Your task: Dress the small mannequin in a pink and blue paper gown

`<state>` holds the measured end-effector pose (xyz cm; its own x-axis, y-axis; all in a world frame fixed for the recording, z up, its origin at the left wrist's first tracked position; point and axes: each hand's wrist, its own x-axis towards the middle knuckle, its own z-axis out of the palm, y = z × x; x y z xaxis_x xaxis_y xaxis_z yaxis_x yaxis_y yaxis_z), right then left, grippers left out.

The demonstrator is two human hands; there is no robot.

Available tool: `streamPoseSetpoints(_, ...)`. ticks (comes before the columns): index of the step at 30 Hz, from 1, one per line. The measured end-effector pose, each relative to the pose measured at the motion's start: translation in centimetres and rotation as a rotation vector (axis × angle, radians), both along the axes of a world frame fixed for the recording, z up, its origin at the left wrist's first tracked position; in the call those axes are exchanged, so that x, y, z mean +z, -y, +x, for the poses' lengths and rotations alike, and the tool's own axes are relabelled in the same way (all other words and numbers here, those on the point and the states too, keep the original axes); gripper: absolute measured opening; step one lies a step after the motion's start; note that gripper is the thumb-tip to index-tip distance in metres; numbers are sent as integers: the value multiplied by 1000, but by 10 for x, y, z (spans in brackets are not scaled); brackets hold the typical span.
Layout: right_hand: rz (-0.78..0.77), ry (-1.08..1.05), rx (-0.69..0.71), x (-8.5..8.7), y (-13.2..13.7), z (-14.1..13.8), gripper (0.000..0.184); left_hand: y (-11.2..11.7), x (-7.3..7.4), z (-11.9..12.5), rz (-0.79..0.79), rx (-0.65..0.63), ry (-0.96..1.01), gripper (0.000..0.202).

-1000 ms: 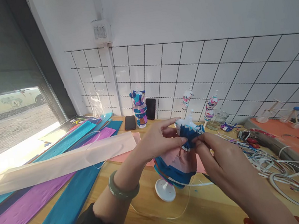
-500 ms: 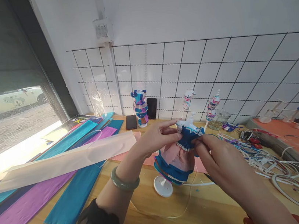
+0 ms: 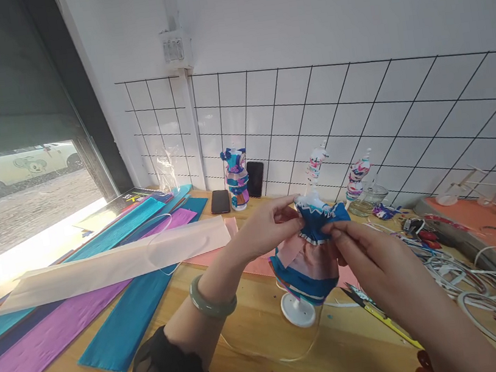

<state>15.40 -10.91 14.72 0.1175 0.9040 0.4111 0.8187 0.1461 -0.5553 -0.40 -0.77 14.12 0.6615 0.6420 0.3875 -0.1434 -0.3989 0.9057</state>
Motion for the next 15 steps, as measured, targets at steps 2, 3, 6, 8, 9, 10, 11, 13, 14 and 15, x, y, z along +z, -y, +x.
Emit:
streamPoseSetpoints(2, -14, -7, 22, 2, 0, 0, 34, 1, 1, -1, 66, 8, -40, 35)
streamPoseSetpoints(3, -19, -9, 37, 3, 0, 0, 34, 2, 2, -1, 91, 9, -66, 35)
streamPoseSetpoints(6, -13, -21, 73, 5, 0, 0, 33, 3, 3, -4, 131, -14, -119, 36)
streamPoseSetpoints(8, -3, -30, 82, 6, 1, -1, 33, 3, 4, -5, 141, -25, -143, 36)
streamPoseSetpoints(9, -4, -37, 86, 6, 1, -1, 33, 4, 4, -6, 143, -23, -155, 36)
streamPoseSetpoints(10, -9, -41, 88, 6, 2, -1, 33, 4, 4, -6, 144, -19, -165, 37)
streamPoseSetpoints(11, -16, -40, 89, 6, 2, -1, 32, 5, 5, -6, 148, -14, -171, 37)
streamPoseSetpoints(13, -34, -29, 87, 6, 3, -1, 33, 7, 6, -5, 165, 5, -168, 37)
streamPoseSetpoints(14, -43, -21, 85, 5, 3, 0, 33, 8, 6, -4, 178, 22, -163, 37)
streamPoseSetpoints(15, -52, -15, 84, 5, 3, 0, 33, 9, 6, -4, 192, 41, -157, 36)
